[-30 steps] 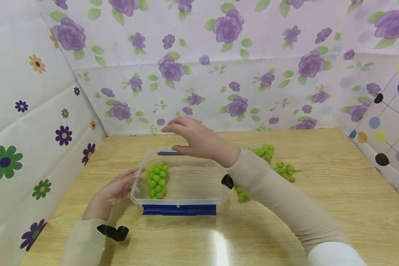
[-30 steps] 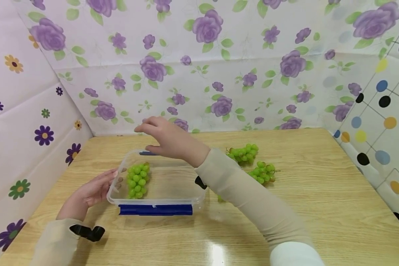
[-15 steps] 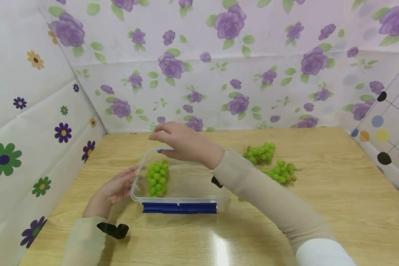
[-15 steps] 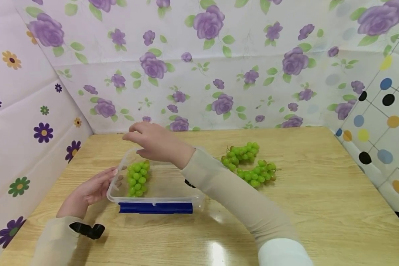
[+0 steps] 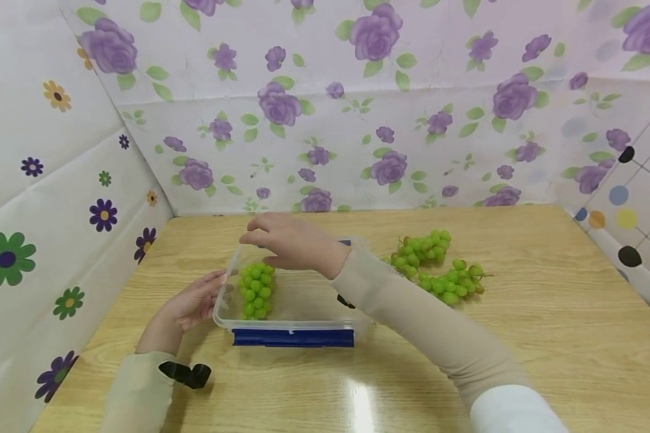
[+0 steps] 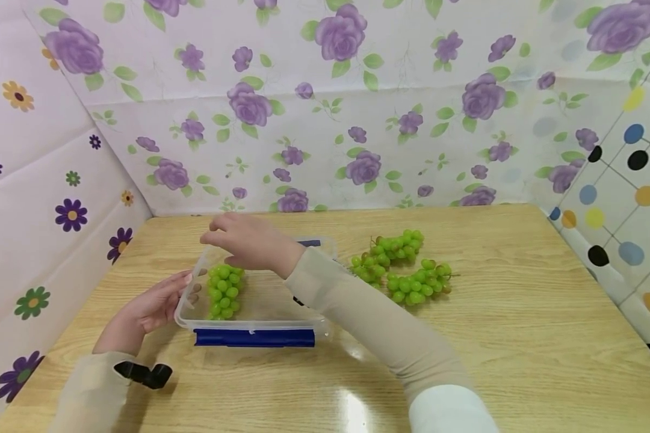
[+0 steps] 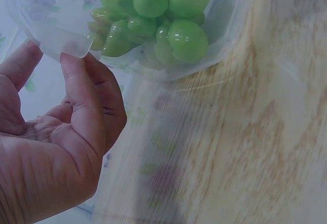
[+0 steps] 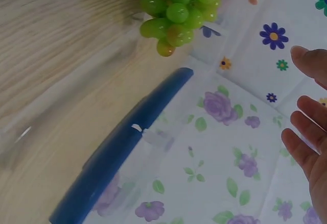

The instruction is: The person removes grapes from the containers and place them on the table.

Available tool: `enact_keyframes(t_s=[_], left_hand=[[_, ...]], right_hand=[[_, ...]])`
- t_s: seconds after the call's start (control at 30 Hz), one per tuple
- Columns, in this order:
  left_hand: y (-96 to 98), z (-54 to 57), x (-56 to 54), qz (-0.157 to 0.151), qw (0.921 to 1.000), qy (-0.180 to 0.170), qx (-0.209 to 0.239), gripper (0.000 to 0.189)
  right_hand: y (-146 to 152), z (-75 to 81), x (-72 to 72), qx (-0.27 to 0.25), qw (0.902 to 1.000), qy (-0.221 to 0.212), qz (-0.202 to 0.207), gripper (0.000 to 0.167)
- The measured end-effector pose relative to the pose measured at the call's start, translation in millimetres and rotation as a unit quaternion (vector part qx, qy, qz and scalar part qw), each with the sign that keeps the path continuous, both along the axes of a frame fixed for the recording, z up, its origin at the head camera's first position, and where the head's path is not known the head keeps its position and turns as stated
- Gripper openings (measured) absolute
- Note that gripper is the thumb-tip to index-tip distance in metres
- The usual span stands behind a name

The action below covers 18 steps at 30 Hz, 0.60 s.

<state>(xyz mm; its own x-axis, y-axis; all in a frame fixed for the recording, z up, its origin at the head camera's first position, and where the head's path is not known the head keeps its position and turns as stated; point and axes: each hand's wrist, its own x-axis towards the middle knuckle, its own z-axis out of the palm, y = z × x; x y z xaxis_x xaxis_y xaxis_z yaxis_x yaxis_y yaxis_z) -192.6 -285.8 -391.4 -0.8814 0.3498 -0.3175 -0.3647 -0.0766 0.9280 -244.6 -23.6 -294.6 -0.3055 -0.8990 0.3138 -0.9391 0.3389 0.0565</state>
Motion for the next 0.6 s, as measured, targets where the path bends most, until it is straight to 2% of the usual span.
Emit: enact_keyframes(t_s=[0.13, 0.37, 0.6], left_hand=[[-0.5, -0.6, -0.1, -0.007, 0.9999, 0.003, 0.009, 0.023], [-2.3, -3.4, -0.3, -0.020, 0.9995, 0.011, 0.023, 0.021], [-2.4, -1.8, -0.4, -0.021, 0.9995, 0.011, 0.021, 0.020]], right_hand=[[-3.2, -7.4, -3.3, 0.018, 0.9998, -0.009, -0.009, 0.045], [-9.4, -21.9, -7.6, 0.020, 0.9992, -0.034, -0.004, 0.046], [-17.7, -30.3, -3.8, 0.038, 0.9978, -0.054, -0.001, 0.048]])
